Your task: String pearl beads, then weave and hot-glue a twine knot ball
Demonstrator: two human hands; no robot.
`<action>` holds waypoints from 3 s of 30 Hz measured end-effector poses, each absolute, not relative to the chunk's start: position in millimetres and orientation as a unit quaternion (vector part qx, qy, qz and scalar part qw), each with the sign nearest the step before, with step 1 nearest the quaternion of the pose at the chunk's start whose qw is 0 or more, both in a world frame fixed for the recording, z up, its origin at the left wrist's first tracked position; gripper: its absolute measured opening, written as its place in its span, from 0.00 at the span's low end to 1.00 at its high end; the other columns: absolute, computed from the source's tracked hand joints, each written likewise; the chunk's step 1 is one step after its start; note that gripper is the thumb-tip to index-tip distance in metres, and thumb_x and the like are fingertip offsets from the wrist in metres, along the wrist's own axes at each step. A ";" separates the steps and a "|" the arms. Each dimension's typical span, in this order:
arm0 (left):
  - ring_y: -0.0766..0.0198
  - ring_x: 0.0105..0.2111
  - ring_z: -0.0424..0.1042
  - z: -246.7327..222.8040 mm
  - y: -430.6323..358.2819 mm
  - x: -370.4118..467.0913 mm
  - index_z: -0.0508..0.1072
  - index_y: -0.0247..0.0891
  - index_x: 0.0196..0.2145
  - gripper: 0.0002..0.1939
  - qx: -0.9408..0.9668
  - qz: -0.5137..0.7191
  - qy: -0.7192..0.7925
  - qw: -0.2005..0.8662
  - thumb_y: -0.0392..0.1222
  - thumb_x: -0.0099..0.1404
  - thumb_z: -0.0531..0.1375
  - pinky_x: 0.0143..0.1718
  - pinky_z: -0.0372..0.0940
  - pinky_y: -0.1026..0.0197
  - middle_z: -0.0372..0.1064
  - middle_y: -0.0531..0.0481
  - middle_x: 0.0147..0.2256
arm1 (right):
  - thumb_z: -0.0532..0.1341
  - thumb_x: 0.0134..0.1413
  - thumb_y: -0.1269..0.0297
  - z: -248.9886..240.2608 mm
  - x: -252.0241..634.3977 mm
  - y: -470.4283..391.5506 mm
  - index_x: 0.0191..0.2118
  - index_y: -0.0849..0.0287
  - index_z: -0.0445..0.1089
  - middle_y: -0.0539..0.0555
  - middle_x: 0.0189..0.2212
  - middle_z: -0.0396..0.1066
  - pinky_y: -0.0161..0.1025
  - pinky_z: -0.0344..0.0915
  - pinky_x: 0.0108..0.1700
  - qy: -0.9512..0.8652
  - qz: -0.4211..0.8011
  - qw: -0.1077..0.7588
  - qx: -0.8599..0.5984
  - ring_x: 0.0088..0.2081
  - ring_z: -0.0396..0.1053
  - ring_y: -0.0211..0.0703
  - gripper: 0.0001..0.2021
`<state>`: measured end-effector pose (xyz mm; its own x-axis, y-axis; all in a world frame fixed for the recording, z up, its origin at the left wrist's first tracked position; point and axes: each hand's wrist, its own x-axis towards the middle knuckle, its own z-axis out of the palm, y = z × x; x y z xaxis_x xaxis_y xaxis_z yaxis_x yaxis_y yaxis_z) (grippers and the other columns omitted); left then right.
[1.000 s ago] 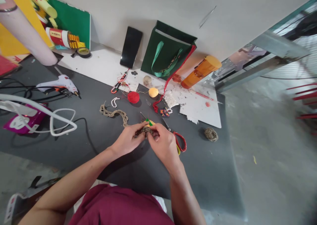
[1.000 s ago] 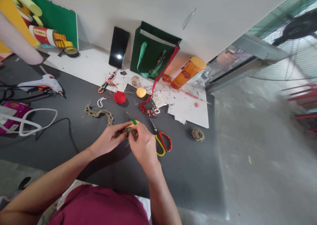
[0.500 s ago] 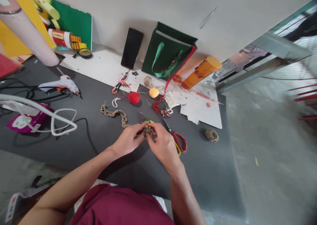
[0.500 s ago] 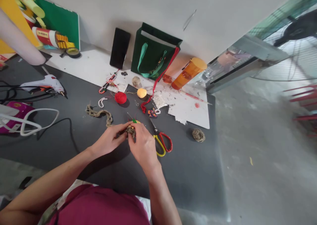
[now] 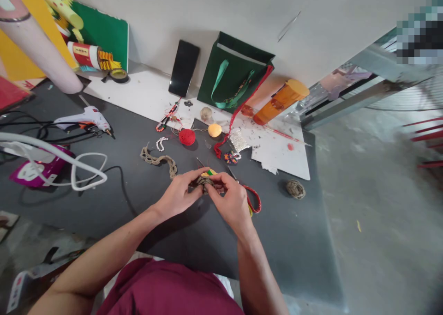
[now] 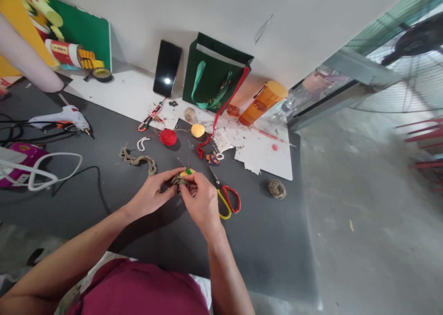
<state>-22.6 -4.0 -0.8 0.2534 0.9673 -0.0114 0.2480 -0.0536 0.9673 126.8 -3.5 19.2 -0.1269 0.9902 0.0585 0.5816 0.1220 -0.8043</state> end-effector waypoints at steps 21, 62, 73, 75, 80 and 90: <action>0.73 0.16 0.60 12.4 -10.6 -22.6 0.62 0.36 0.54 0.18 0.536 0.424 0.429 0.590 0.45 0.71 0.45 0.17 0.59 0.69 0.64 0.54 0.26 | 0.64 0.48 0.63 26.9 128.9 -7.2 0.35 0.59 0.70 0.52 0.29 0.75 0.37 0.71 0.33 -0.511 0.476 0.442 -0.563 0.29 0.73 0.40 0.08; 0.62 0.35 0.75 4.5 -16.6 -19.0 0.67 0.33 0.53 0.19 0.587 0.406 0.506 0.485 0.39 0.67 0.51 0.38 0.69 0.62 0.76 0.45 0.40 | 0.59 0.52 0.72 27.3 118.2 -5.6 0.34 0.58 0.70 0.52 0.29 0.72 0.36 0.69 0.32 -0.677 0.236 0.377 -0.587 0.28 0.70 0.39 0.05; 0.63 0.35 0.75 1.3 -14.5 -19.6 0.67 0.36 0.54 0.19 0.614 0.381 0.489 0.489 0.40 0.69 0.49 0.40 0.69 0.62 0.76 0.46 0.40 | 0.56 0.50 0.73 30.8 122.0 -4.4 0.36 0.56 0.69 0.54 0.32 0.74 0.37 0.68 0.31 -0.734 0.215 0.284 -0.578 0.28 0.71 0.41 0.09; 0.62 0.40 0.74 0.4 -15.6 -20.2 0.65 0.34 0.57 0.21 0.601 0.396 0.482 0.499 0.39 0.69 0.47 0.45 0.67 0.60 0.74 0.44 0.45 | 0.57 0.50 0.72 29.2 120.9 -3.7 0.33 0.56 0.68 0.52 0.29 0.74 0.35 0.68 0.29 -0.702 0.230 0.321 -0.592 0.25 0.71 0.40 0.05; 0.58 0.53 0.68 1.0 -17.7 -17.9 0.60 0.32 0.59 0.23 0.618 0.398 0.487 0.471 0.39 0.68 0.49 0.56 0.60 0.55 0.67 0.39 0.54 | 0.59 0.48 0.69 22.7 114.9 -4.1 0.28 0.56 0.66 0.47 0.20 0.71 0.32 0.64 0.22 -0.623 0.287 0.372 -0.626 0.19 0.68 0.37 0.01; 0.59 0.41 0.73 3.1 -11.7 -20.4 0.71 0.38 0.49 0.17 0.647 0.379 0.499 0.434 0.33 0.65 0.50 0.45 0.65 0.57 0.75 0.45 0.42 | 0.57 0.49 0.70 24.8 116.2 -4.8 0.34 0.58 0.67 0.52 0.27 0.71 0.36 0.67 0.29 -0.684 0.265 0.335 -0.592 0.24 0.68 0.39 0.05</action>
<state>-20.4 -11.7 3.1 0.2140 0.9751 0.0575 0.3171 -0.1250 0.9401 116.2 -4.8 24.8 -0.0753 0.9867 0.1442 0.6326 0.1591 -0.7580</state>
